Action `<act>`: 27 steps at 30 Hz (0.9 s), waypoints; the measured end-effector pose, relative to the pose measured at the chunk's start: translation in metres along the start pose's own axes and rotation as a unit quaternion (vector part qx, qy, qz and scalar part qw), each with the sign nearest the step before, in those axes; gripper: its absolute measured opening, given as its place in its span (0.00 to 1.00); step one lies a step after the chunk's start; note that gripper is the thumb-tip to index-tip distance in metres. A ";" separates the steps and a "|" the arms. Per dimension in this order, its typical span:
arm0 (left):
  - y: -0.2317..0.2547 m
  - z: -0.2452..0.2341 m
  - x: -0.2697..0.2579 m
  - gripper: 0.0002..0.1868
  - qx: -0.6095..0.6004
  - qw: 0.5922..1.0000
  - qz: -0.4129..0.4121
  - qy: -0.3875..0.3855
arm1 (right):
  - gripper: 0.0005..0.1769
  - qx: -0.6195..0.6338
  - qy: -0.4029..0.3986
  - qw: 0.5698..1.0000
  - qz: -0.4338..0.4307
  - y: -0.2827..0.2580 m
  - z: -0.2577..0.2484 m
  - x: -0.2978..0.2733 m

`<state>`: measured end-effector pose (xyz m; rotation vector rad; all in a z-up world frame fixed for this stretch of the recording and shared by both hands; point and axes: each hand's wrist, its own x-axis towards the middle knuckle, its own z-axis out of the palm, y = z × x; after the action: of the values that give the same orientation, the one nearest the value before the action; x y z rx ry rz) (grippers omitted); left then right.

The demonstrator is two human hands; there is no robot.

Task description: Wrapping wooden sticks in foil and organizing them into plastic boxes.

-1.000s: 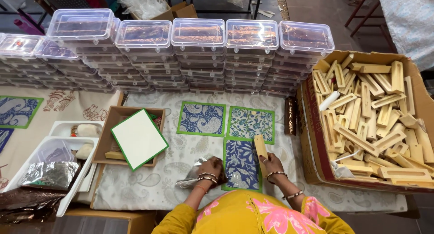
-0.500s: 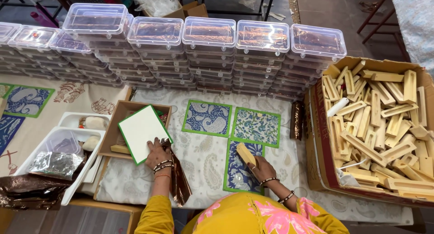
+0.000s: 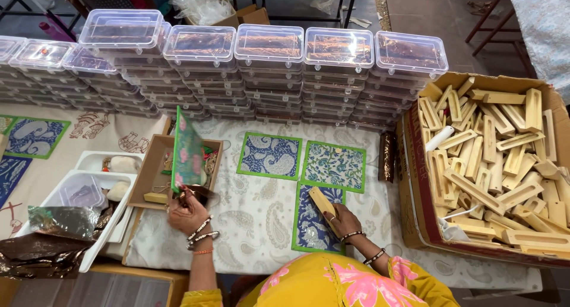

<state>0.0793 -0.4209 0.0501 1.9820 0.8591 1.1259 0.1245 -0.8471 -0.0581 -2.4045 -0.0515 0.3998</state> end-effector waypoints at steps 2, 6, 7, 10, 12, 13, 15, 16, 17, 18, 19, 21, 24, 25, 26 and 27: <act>-0.038 0.029 -0.022 0.17 -0.063 0.990 -0.127 -0.027 | 0.27 -0.005 0.002 1.000 -0.007 0.000 0.000 -0.001; -0.057 0.063 -0.087 0.15 -0.266 0.868 -0.404 -0.108 | 0.27 -0.002 -0.013 1.000 0.019 -0.003 -0.003 -0.003; -0.055 0.065 -0.107 0.16 -0.273 0.814 -0.494 -0.141 | 0.28 -0.007 -0.020 0.999 0.031 -0.003 -0.002 -0.004; -0.164 0.111 -0.193 0.14 -0.319 0.781 -0.527 -0.107 | 0.27 -0.003 -0.005 1.000 0.001 -0.004 -0.002 -0.004; -0.154 0.095 -0.200 0.17 -0.209 0.843 -0.458 -0.191 | 0.27 0.001 0.003 1.000 -0.006 -0.004 -0.002 -0.003; -0.148 0.090 -0.202 0.21 -0.097 0.881 -0.376 -0.269 | 0.27 0.004 0.012 1.000 -0.015 -0.005 -0.003 -0.001; -0.090 0.050 -0.171 0.26 0.025 0.896 -0.311 -0.315 | 0.27 0.003 0.005 1.000 -0.002 -0.007 -0.004 -0.003; -0.062 0.028 -0.156 0.32 0.147 0.892 -0.239 -0.354 | 0.27 0.002 -0.004 1.000 0.010 -0.008 -0.004 -0.005; -0.055 0.018 -0.143 0.32 0.147 0.892 -0.240 -0.354 | 0.27 0.001 -0.004 1.000 0.010 -0.008 -0.004 -0.006; -0.048 0.008 -0.127 0.32 0.234 0.847 -0.202 -0.431 | 0.27 0.006 -0.004 1.000 0.016 -0.009 -0.004 -0.005; -0.042 -0.001 -0.112 0.33 0.318 0.789 -0.162 -0.501 | 0.27 0.010 -0.003 1.000 0.022 -0.011 -0.003 -0.004; -0.039 -0.010 -0.096 0.29 0.343 0.788 -0.124 -0.497 | 0.27 0.009 0.002 1.000 0.017 -0.007 -0.003 -0.004; -0.052 0.003 -0.080 0.22 0.354 0.815 -0.054 -0.456 | 0.27 0.006 0.006 1.000 0.017 -0.010 -0.003 -0.004; -0.059 0.012 -0.076 0.19 0.339 0.842 -0.023 -0.418 | 0.27 0.005 0.005 1.000 0.022 -0.013 -0.004 -0.003; -0.057 0.025 -0.072 0.19 0.339 0.842 -0.019 -0.419 | 0.27 0.007 0.008 1.000 0.023 -0.015 -0.005 -0.003; -0.056 0.037 -0.069 0.22 0.330 0.853 -0.001 -0.405 | 0.27 0.000 -0.004 0.999 0.048 -0.018 -0.005 -0.003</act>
<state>0.0730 -0.4555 -0.0400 2.6624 0.8104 -0.1379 0.1243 -0.8375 -0.0422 -2.4119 0.0610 0.4533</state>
